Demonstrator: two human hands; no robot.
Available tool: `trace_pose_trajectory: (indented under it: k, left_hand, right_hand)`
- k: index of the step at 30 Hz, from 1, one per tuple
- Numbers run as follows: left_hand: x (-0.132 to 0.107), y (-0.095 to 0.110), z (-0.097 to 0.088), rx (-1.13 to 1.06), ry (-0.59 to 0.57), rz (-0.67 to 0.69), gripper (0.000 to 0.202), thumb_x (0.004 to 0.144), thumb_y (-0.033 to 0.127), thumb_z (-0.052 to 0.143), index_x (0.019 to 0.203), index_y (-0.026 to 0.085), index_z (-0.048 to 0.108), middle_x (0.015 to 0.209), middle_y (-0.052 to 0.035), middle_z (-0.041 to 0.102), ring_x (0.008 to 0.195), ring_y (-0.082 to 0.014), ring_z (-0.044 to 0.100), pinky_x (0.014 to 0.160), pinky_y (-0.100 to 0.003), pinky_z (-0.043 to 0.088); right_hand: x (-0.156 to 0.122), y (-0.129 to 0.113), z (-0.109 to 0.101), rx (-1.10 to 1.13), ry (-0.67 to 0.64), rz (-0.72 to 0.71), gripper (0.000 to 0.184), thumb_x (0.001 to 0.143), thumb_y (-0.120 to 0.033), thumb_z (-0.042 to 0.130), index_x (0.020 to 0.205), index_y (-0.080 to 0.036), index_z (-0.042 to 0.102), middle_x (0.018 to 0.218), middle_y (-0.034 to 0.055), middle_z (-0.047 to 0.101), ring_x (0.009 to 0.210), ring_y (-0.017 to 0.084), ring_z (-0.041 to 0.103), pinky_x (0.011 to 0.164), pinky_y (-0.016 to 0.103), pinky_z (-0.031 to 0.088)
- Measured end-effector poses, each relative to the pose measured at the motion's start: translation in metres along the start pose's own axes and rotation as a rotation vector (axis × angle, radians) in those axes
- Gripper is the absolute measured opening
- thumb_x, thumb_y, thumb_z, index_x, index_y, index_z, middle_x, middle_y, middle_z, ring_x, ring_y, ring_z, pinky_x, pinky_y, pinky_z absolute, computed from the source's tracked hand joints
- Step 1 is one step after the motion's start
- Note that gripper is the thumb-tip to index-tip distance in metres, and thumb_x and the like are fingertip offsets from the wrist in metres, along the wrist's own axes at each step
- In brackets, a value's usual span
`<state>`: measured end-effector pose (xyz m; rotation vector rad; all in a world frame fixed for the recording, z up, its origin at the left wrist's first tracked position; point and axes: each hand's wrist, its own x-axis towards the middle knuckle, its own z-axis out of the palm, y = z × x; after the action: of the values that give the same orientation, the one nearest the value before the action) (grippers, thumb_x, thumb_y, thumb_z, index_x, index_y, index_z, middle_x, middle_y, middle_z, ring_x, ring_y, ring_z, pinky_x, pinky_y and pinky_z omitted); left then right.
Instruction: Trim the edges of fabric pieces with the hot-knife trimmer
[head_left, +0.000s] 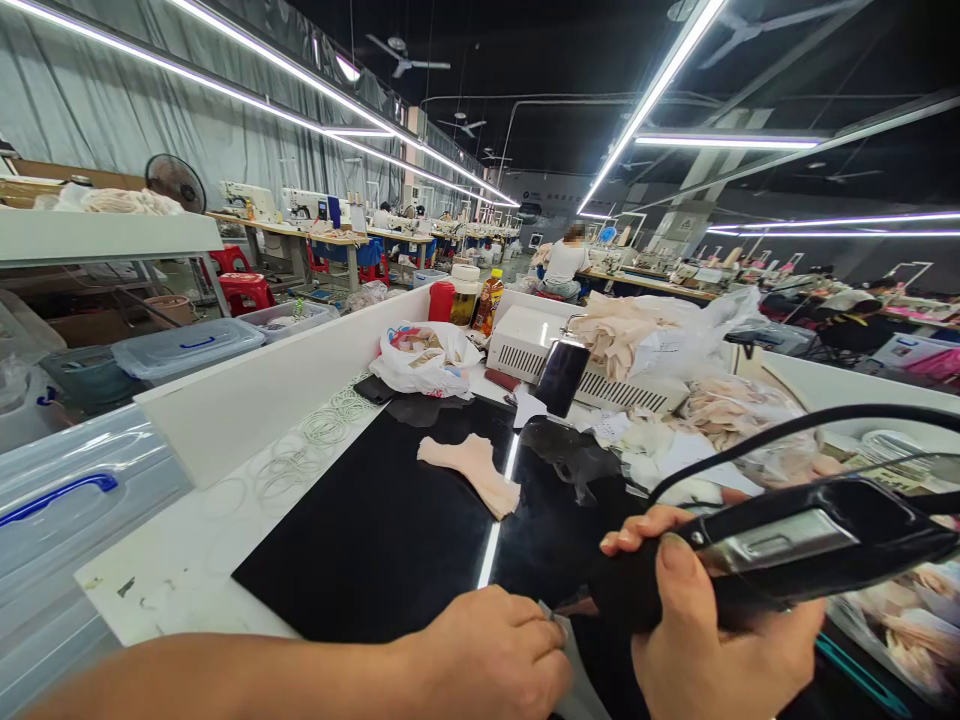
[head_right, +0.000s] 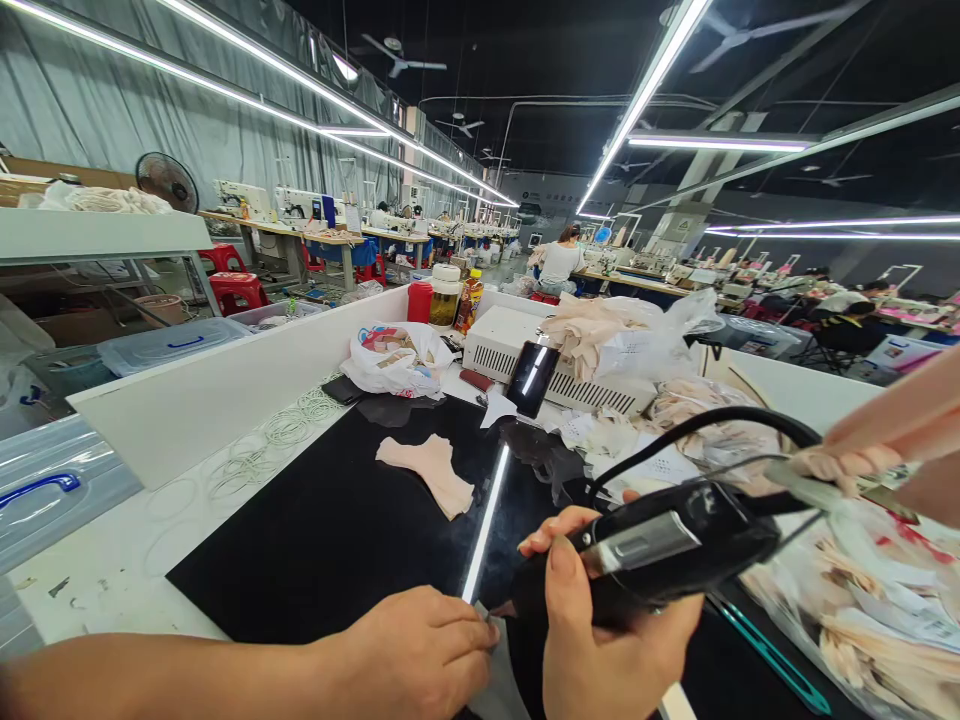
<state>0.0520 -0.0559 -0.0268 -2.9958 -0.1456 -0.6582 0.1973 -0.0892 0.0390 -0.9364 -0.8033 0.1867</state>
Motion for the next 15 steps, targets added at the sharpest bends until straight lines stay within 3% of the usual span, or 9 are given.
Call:
trace_pose_trajectory:
  k: [15]
  left_hand:
    - [-0.0013,-0.0010,0.0062,-0.017,0.030,0.006,0.015,0.097,0.013,0.049,0.090,0.012,0.061,0.101,-0.0101,0.072,0.096,-0.0157,0.068,0.081,-0.024,0.053]
  right_hand:
    - [-0.0007,0.0029,0.0072,0.047,0.010,0.050,0.058,0.077,-0.030,0.083,0.127,-0.027,0.054,0.082,-0.0021,0.065,0.066,0.015,0.063,0.063,0.034,0.059]
